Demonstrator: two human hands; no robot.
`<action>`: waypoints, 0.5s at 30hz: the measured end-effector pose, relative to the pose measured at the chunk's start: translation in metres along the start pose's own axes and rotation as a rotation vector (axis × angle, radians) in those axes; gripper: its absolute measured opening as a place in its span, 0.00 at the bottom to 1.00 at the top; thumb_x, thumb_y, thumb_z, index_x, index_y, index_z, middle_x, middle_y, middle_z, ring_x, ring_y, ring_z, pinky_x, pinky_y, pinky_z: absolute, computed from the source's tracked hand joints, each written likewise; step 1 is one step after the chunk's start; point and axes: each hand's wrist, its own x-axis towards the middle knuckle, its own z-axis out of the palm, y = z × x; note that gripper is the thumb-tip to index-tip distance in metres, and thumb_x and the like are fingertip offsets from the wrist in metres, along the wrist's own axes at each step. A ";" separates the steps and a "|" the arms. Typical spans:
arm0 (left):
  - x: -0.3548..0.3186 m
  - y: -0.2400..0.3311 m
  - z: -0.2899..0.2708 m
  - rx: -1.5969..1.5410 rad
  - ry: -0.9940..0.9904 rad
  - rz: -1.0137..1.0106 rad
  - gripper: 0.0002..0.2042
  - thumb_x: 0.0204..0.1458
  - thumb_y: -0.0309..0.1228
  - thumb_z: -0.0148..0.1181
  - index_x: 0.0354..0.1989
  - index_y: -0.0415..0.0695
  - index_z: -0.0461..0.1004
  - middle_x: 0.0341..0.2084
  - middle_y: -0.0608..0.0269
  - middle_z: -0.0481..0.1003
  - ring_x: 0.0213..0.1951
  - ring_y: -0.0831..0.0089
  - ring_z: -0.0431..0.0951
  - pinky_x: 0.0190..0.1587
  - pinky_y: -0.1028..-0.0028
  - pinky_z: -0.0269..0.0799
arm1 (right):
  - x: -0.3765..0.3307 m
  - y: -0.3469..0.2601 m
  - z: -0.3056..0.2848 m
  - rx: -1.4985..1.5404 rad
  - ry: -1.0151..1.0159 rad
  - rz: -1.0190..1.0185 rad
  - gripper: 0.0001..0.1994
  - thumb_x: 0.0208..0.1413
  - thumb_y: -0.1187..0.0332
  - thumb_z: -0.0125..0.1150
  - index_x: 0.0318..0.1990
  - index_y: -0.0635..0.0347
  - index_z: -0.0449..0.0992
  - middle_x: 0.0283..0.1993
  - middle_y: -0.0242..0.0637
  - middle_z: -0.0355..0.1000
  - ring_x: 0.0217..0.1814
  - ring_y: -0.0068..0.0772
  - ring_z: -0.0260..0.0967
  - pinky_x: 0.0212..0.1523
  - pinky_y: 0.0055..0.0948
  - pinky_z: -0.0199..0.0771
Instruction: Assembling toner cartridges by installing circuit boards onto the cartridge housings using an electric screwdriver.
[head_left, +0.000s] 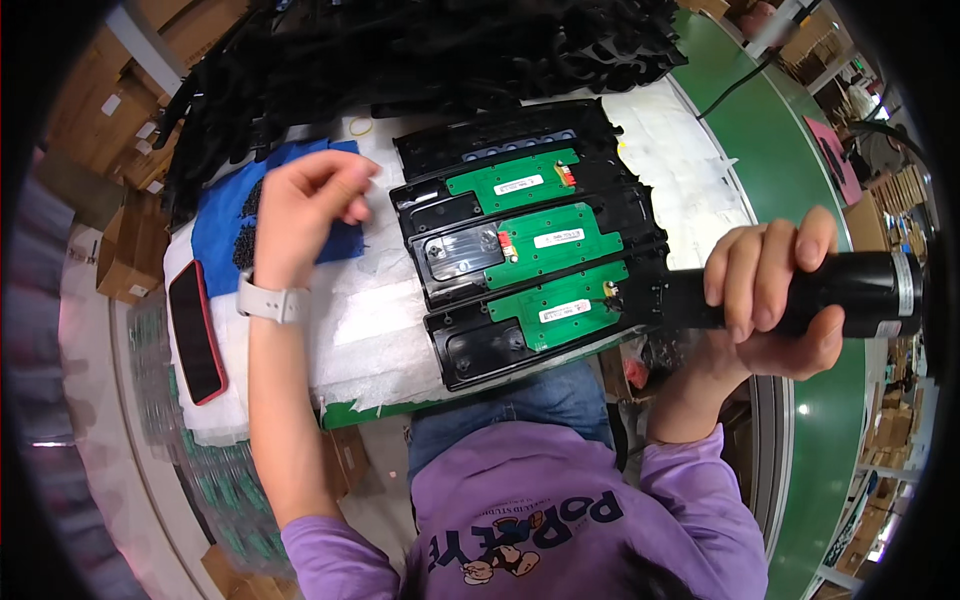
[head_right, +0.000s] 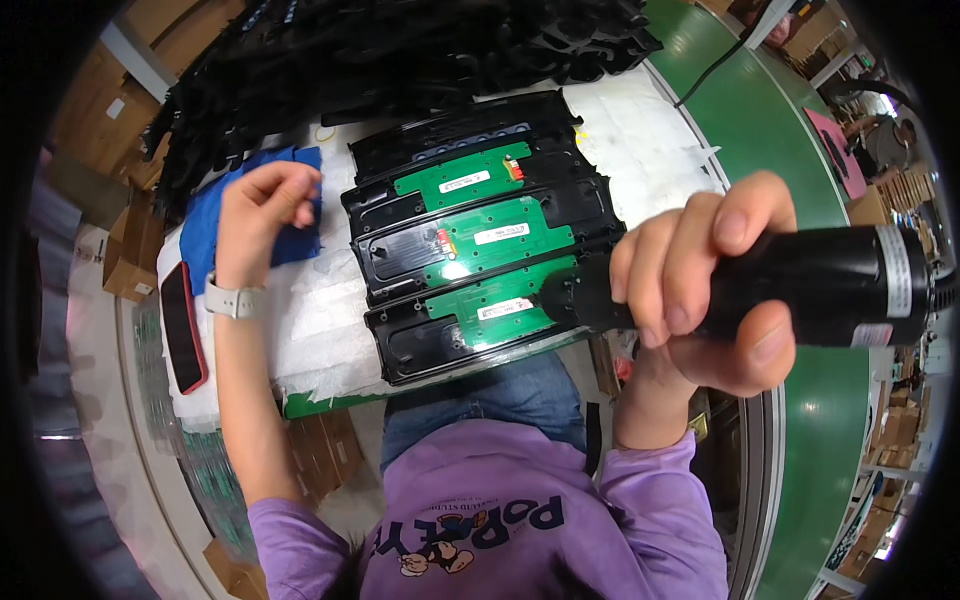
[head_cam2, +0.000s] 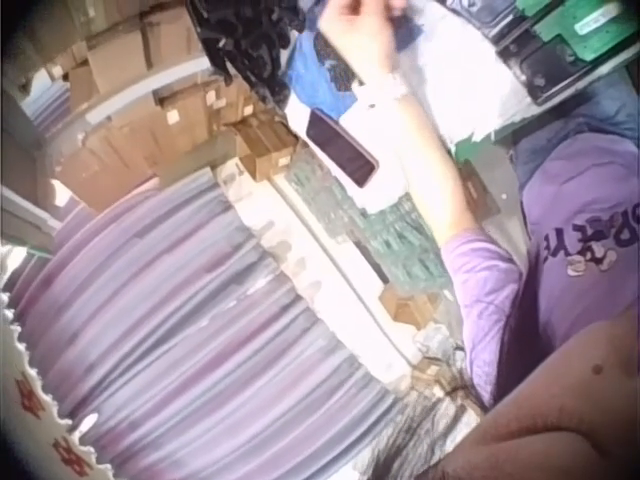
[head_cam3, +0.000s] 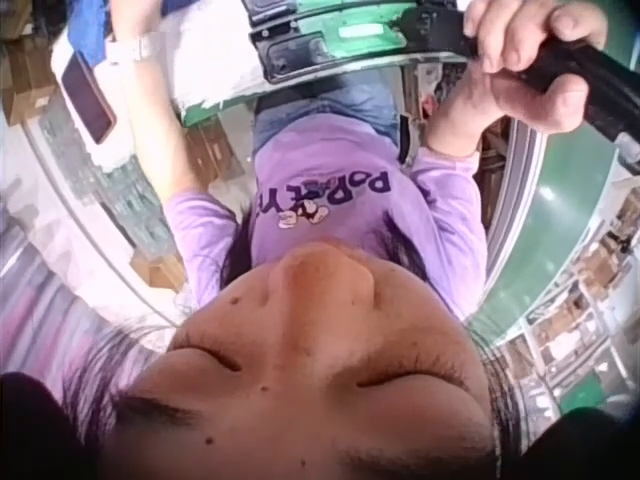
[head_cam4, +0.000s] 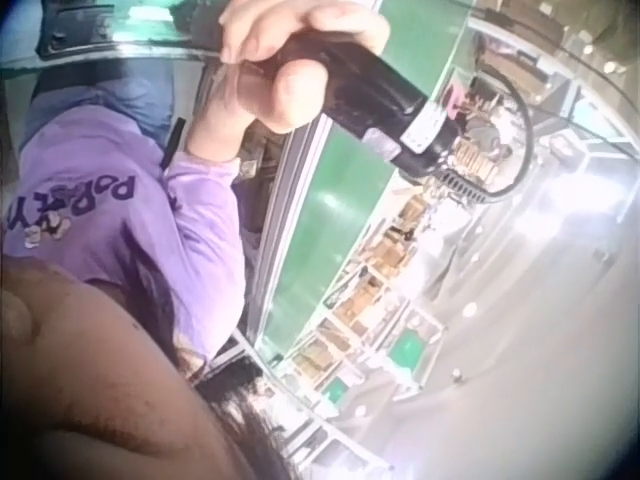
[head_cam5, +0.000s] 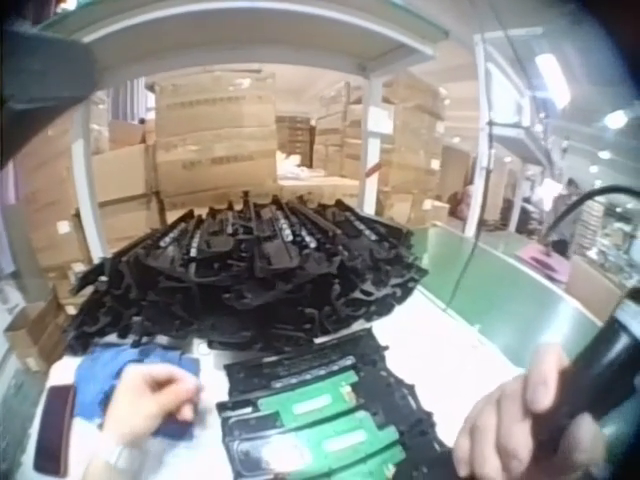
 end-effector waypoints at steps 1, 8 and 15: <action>-0.004 0.003 0.012 -0.096 -0.066 -0.038 0.06 0.49 0.27 0.58 0.30 0.37 0.76 0.20 0.67 0.73 0.19 0.85 0.70 0.23 0.85 0.65 | 0.003 0.001 0.000 0.026 0.000 -0.022 0.20 0.50 0.56 0.56 0.42 0.60 0.59 0.19 0.29 0.60 0.14 0.23 0.58 0.24 0.26 0.63; -0.031 0.016 0.063 -0.542 -0.337 -0.226 0.05 0.50 0.25 0.57 0.31 0.34 0.73 0.24 0.58 0.75 0.21 0.76 0.75 0.24 0.81 0.71 | 0.022 0.012 0.007 0.190 0.036 -0.120 0.21 0.57 0.54 0.47 0.48 0.61 0.60 0.24 0.32 0.61 0.20 0.26 0.60 0.32 0.32 0.62; -0.037 0.023 0.070 -0.538 -0.417 -0.209 0.05 0.48 0.22 0.58 0.31 0.33 0.73 0.25 0.57 0.75 0.25 0.75 0.77 0.29 0.81 0.73 | 0.030 0.022 0.026 0.226 0.146 -0.146 0.18 0.53 0.57 0.51 0.44 0.62 0.62 0.22 0.29 0.59 0.17 0.23 0.57 0.30 0.29 0.59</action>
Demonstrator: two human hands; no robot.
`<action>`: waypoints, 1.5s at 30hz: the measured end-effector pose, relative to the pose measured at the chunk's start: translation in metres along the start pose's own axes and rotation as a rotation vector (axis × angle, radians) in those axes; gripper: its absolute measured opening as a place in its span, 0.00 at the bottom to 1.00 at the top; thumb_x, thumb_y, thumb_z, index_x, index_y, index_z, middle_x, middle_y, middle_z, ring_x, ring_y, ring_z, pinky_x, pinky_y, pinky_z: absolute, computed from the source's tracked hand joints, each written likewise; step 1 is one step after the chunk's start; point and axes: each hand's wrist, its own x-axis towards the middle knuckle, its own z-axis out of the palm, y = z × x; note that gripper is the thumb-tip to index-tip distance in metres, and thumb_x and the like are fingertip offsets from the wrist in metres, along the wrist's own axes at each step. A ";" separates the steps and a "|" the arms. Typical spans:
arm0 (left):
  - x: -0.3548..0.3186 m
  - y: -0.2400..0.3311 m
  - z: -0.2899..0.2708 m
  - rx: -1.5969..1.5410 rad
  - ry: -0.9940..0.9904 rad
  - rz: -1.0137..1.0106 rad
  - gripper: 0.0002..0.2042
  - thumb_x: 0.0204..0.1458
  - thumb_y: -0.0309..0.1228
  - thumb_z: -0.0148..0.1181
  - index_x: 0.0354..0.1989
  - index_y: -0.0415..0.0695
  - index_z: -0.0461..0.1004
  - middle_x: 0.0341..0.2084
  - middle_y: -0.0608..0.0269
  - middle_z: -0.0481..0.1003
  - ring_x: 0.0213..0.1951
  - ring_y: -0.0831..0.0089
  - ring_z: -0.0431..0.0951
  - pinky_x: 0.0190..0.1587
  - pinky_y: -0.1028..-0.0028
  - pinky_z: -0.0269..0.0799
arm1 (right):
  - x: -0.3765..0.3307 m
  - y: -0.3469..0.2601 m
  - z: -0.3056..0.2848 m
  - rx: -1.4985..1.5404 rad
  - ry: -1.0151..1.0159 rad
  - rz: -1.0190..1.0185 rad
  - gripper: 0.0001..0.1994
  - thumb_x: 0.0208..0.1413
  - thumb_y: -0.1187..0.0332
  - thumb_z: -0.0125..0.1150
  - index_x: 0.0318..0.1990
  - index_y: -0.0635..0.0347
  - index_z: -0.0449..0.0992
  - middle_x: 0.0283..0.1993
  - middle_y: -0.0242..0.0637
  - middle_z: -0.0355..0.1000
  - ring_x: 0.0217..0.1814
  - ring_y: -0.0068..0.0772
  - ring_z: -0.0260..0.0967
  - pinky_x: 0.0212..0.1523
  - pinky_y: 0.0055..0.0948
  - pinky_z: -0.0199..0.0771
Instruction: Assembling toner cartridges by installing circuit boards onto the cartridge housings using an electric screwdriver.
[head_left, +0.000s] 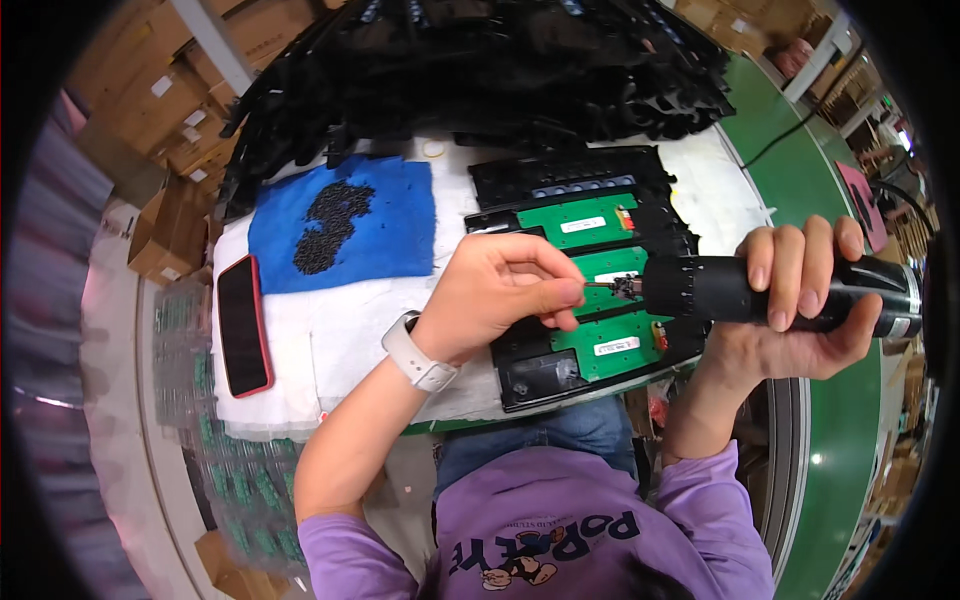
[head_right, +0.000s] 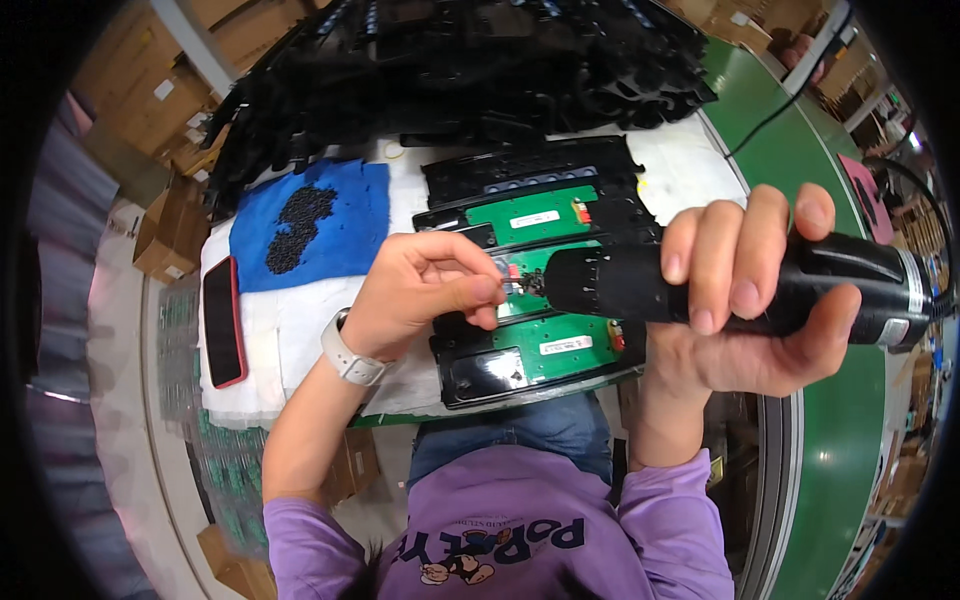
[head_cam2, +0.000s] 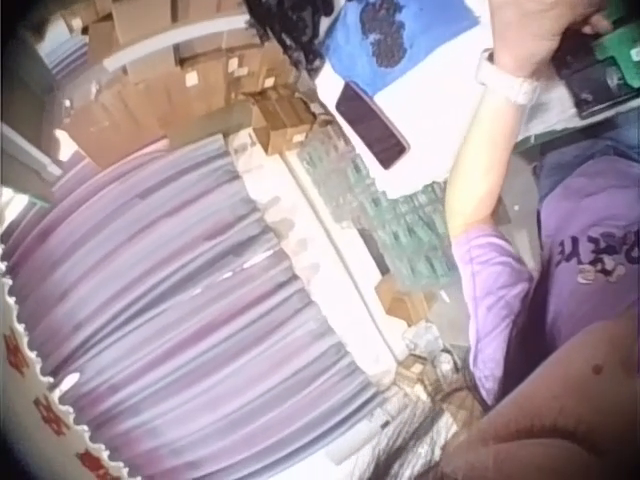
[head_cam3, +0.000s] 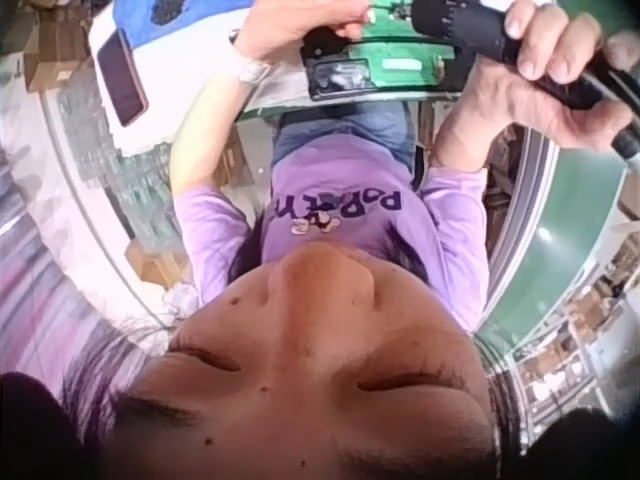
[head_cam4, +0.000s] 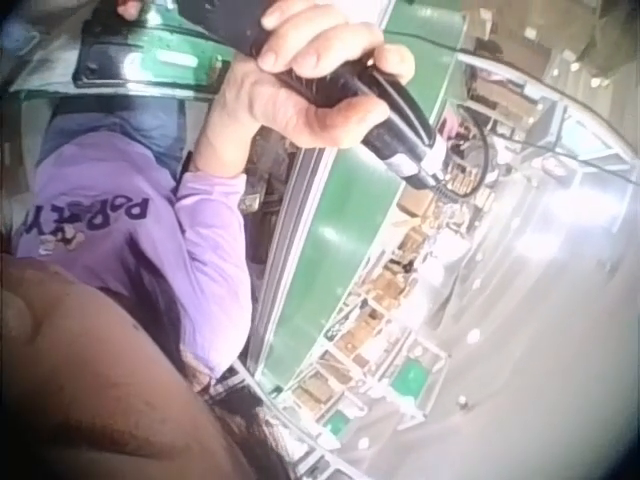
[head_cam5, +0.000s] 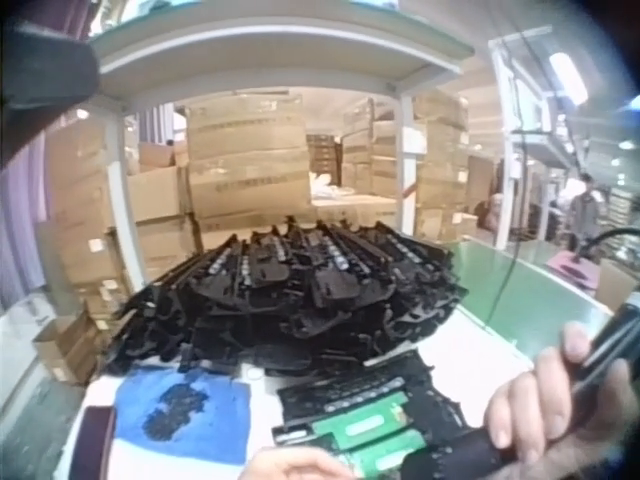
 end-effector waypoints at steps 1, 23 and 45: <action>0.000 -0.001 -0.002 0.006 -0.017 0.023 0.05 0.48 0.21 0.58 0.32 0.33 0.72 0.26 0.56 0.75 0.25 0.75 0.77 0.30 0.81 0.74 | 0.000 0.001 -0.004 -0.002 -0.076 0.003 0.20 0.56 0.55 0.47 0.48 0.62 0.61 0.24 0.31 0.60 0.19 0.25 0.58 0.32 0.31 0.61; -0.004 0.000 0.001 0.013 -0.082 -0.106 0.05 0.46 0.21 0.59 0.30 0.31 0.74 0.25 0.56 0.76 0.25 0.72 0.78 0.27 0.82 0.73 | -0.008 0.006 0.015 -0.057 0.029 0.001 0.16 0.53 0.59 0.53 0.41 0.60 0.61 0.19 0.28 0.60 0.14 0.21 0.58 0.26 0.27 0.60; -0.001 -0.013 0.012 0.289 -0.066 0.008 0.05 0.45 0.19 0.60 0.32 0.33 0.76 0.27 0.58 0.75 0.27 0.76 0.76 0.33 0.80 0.73 | -0.037 -0.013 0.007 -0.488 0.024 0.418 0.18 0.46 0.62 0.59 0.38 0.61 0.59 0.17 0.29 0.60 0.11 0.21 0.57 0.17 0.22 0.59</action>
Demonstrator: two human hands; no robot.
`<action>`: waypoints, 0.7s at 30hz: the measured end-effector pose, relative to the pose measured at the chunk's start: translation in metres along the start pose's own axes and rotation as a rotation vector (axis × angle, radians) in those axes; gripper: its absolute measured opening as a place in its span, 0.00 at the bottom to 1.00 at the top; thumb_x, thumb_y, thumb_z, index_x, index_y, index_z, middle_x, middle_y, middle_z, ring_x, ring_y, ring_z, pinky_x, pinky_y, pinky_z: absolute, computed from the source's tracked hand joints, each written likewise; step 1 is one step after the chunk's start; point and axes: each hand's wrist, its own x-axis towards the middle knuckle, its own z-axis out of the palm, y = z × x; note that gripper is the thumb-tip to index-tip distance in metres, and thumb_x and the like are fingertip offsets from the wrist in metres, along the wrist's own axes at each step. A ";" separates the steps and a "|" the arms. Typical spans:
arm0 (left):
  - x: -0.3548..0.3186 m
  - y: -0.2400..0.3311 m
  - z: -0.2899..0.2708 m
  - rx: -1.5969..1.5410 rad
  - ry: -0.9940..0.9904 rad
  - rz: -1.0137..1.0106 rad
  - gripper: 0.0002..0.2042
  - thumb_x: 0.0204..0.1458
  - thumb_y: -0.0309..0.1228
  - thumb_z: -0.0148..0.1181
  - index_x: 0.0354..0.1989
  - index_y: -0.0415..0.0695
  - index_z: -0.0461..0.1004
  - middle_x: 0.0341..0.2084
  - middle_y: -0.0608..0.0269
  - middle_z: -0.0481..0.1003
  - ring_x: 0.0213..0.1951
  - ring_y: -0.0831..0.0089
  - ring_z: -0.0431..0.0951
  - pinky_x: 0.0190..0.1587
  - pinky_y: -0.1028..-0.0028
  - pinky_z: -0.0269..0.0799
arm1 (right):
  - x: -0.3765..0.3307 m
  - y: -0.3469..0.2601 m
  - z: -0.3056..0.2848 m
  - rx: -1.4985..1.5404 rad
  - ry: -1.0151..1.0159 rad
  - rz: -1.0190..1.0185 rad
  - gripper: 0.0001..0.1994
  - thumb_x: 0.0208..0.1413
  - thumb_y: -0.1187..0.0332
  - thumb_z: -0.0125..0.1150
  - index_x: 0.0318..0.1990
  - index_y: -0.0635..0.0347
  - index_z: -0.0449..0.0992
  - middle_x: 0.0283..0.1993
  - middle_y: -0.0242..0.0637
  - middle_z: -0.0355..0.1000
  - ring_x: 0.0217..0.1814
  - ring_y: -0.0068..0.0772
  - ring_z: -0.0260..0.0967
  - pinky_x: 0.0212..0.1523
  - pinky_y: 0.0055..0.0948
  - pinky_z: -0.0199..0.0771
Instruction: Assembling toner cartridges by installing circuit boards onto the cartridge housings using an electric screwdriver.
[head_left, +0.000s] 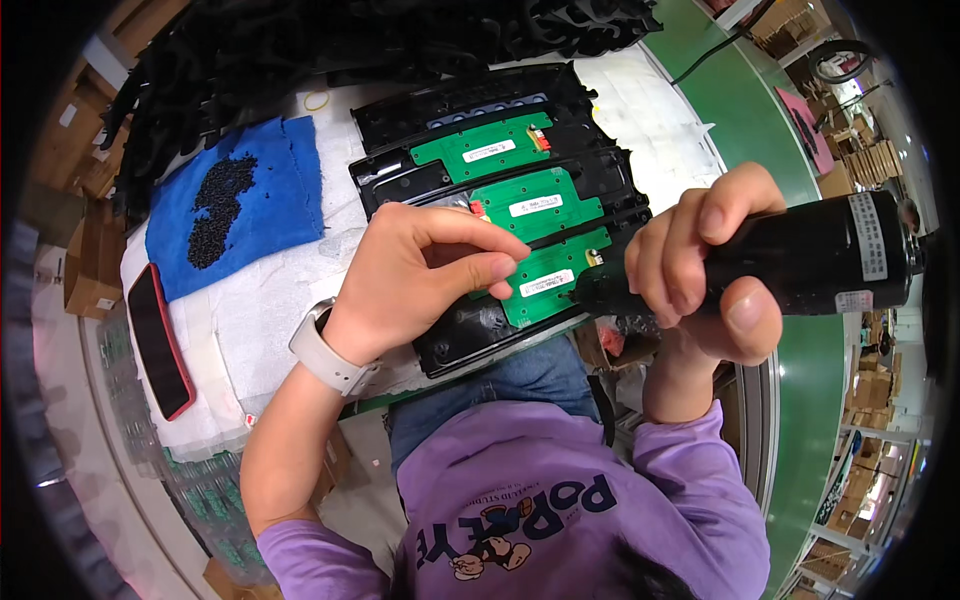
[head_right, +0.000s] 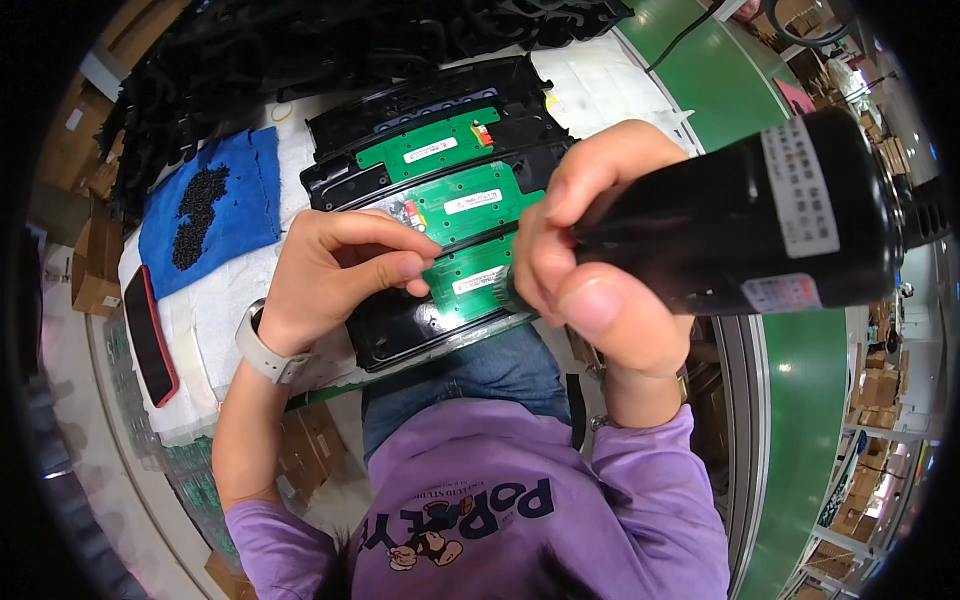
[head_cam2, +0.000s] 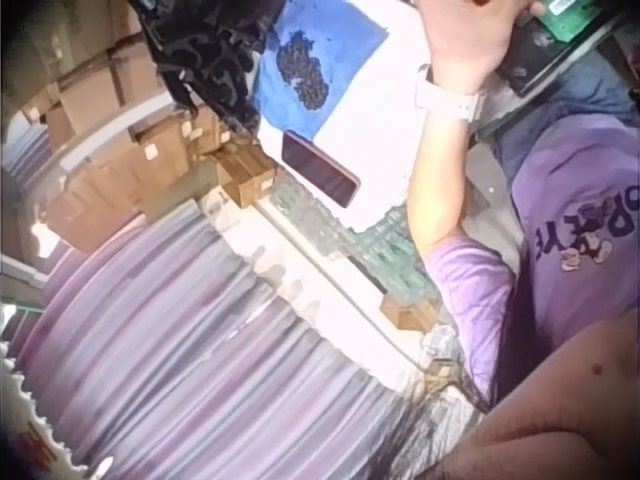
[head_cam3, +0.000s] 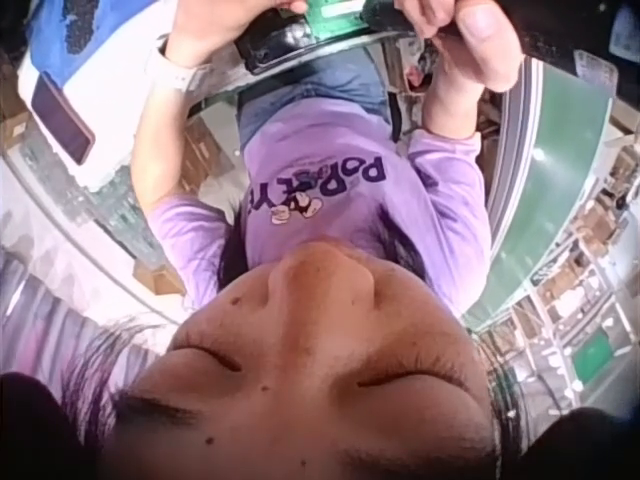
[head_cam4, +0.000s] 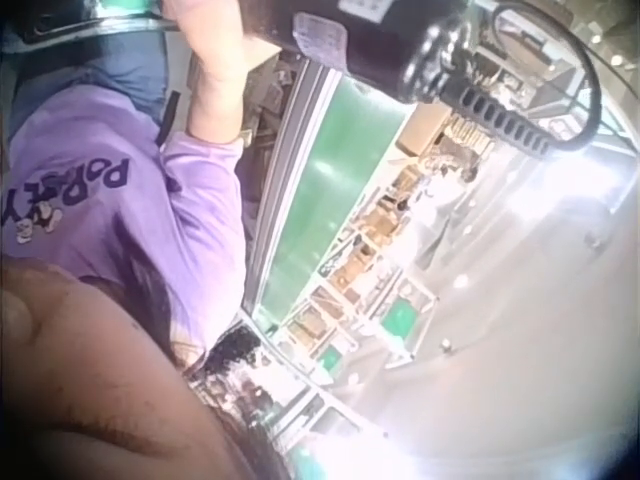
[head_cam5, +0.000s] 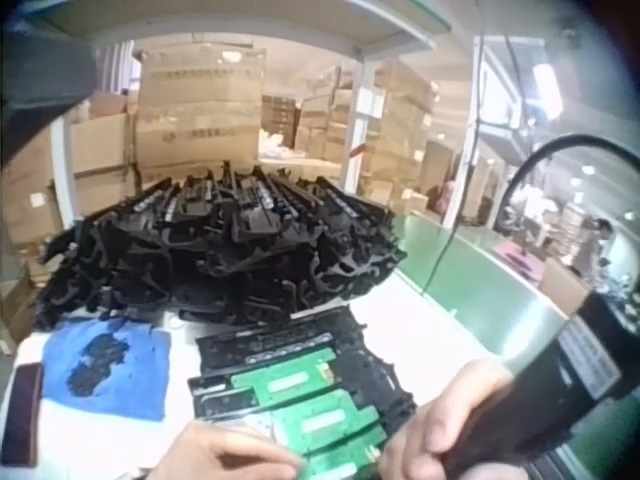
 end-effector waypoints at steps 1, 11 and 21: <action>0.000 -0.002 0.002 0.009 0.005 0.005 0.05 0.46 0.19 0.58 0.32 0.33 0.76 0.26 0.60 0.75 0.27 0.77 0.76 0.33 0.81 0.72 | -0.001 0.001 0.002 0.001 0.001 0.001 0.18 0.46 0.62 0.59 0.38 0.61 0.59 0.17 0.29 0.60 0.11 0.21 0.57 0.17 0.22 0.59; 0.002 -0.007 0.006 -0.035 -0.001 -0.037 0.06 0.47 0.20 0.56 0.33 0.33 0.75 0.24 0.62 0.75 0.28 0.80 0.75 0.33 0.82 0.70 | 0.000 0.009 0.007 -0.006 -0.090 -0.021 0.16 0.44 0.67 0.65 0.32 0.61 0.61 0.15 0.30 0.60 0.12 0.20 0.56 0.12 0.17 0.57; 0.001 -0.007 0.007 0.030 0.058 -0.018 0.06 0.47 0.20 0.57 0.34 0.34 0.74 0.27 0.60 0.76 0.29 0.79 0.76 0.35 0.82 0.71 | 0.011 0.004 -0.007 0.124 -0.066 -0.010 0.19 0.47 0.60 0.60 0.38 0.62 0.60 0.17 0.28 0.60 0.11 0.20 0.57 0.17 0.22 0.60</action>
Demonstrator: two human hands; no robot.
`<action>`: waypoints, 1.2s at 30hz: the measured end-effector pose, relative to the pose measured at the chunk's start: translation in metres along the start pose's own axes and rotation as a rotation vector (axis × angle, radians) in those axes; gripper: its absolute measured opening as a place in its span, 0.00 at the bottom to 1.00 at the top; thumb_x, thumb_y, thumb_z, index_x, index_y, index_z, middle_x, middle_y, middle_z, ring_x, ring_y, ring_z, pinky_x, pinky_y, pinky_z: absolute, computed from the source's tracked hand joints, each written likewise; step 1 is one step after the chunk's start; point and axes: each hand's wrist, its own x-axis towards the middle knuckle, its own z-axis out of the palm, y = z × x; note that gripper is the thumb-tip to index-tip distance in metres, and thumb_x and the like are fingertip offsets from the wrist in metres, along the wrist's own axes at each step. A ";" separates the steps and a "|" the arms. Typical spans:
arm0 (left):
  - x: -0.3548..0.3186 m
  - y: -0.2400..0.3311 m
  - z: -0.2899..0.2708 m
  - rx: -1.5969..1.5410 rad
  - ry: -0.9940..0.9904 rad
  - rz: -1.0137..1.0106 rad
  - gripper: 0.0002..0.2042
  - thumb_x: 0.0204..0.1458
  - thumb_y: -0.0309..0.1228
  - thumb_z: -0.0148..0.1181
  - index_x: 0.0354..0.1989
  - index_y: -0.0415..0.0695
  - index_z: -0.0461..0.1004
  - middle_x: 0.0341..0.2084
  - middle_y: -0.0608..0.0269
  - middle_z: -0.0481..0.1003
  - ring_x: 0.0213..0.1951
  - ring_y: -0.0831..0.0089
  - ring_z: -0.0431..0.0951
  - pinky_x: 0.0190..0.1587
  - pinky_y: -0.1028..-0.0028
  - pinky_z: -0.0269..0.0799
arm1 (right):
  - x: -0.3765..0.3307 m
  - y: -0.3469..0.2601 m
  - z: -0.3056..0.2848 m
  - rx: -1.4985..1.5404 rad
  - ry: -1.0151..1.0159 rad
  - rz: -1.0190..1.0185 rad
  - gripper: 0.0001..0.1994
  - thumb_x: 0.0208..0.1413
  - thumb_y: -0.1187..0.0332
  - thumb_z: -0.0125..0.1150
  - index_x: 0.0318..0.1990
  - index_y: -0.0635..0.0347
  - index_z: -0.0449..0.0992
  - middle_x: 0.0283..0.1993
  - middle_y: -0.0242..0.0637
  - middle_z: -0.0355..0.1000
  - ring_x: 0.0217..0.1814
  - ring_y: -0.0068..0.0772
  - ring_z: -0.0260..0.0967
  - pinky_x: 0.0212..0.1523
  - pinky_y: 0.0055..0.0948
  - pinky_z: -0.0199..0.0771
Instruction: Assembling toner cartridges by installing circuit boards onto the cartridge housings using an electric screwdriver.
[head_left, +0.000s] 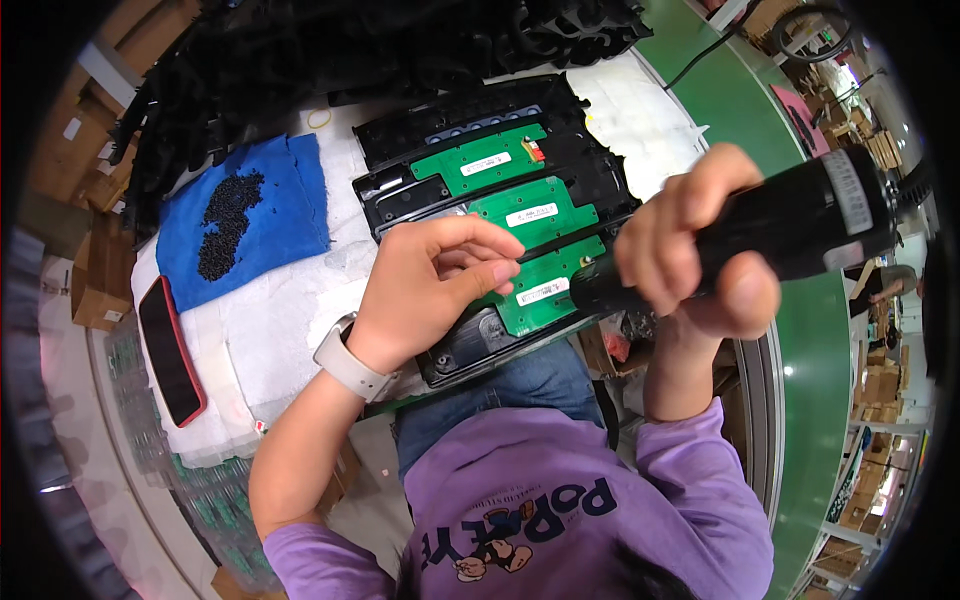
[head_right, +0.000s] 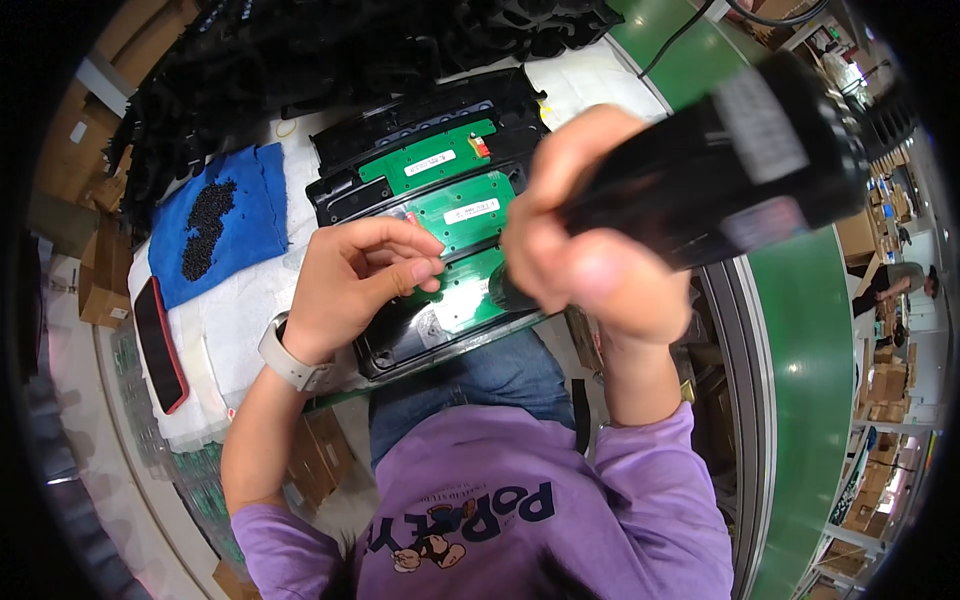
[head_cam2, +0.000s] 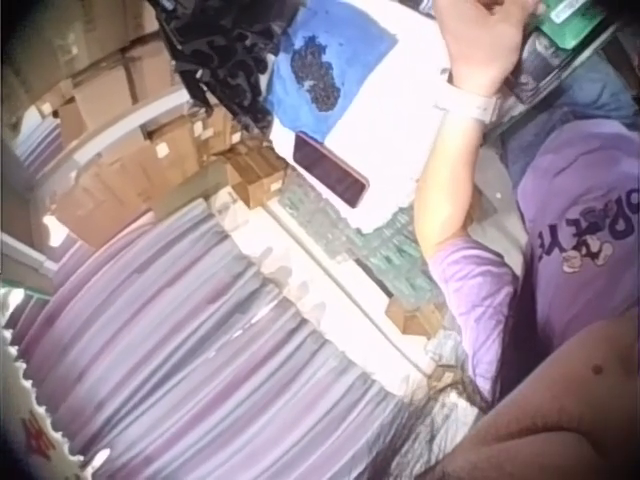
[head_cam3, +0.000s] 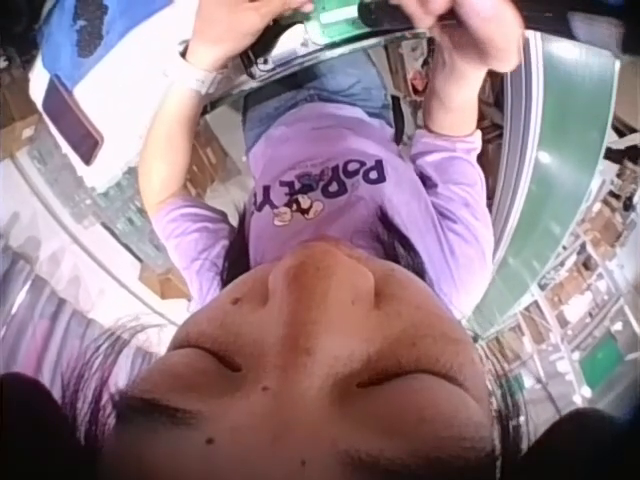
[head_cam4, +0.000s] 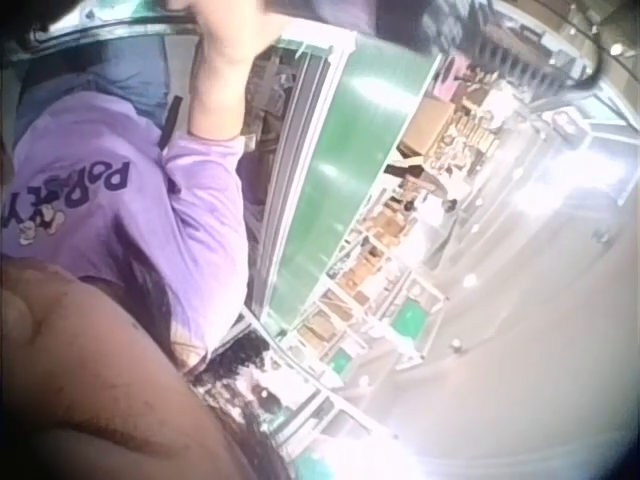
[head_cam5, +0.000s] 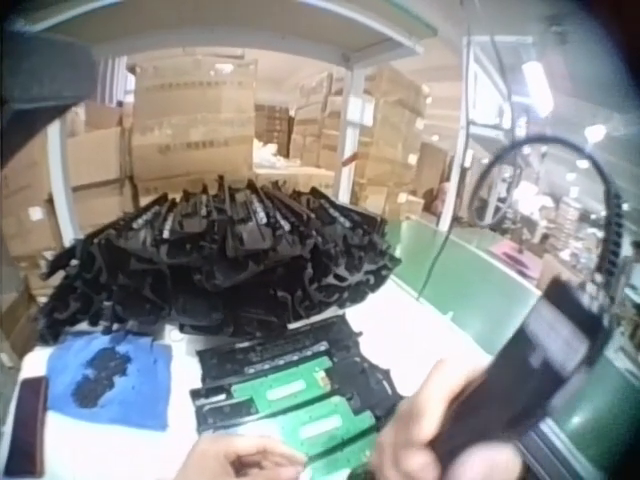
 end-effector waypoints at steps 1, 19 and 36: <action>0.000 0.002 0.001 0.003 0.000 0.006 0.06 0.47 0.20 0.57 0.34 0.34 0.74 0.27 0.60 0.76 0.29 0.79 0.76 0.35 0.82 0.71 | 0.003 -0.001 -0.009 0.061 -0.037 -0.088 0.18 0.49 0.58 0.57 0.38 0.62 0.60 0.16 0.27 0.59 0.11 0.19 0.57 0.16 0.22 0.60; -0.002 0.005 -0.003 -0.019 -0.032 0.013 0.07 0.42 0.18 0.61 0.31 0.35 0.76 0.28 0.62 0.76 0.32 0.80 0.75 0.36 0.83 0.71 | 0.011 0.007 -0.015 0.324 -0.099 -0.287 0.19 0.57 0.55 0.44 0.47 0.62 0.62 0.23 0.32 0.61 0.18 0.25 0.60 0.30 0.32 0.64; -0.001 0.006 -0.011 -0.104 -0.114 0.026 0.05 0.44 0.17 0.59 0.31 0.33 0.74 0.26 0.56 0.77 0.31 0.73 0.78 0.38 0.79 0.73 | 0.008 0.009 -0.008 0.419 0.110 -0.210 0.19 0.59 0.56 0.39 0.47 0.61 0.66 0.22 0.30 0.61 0.16 0.24 0.56 0.28 0.31 0.63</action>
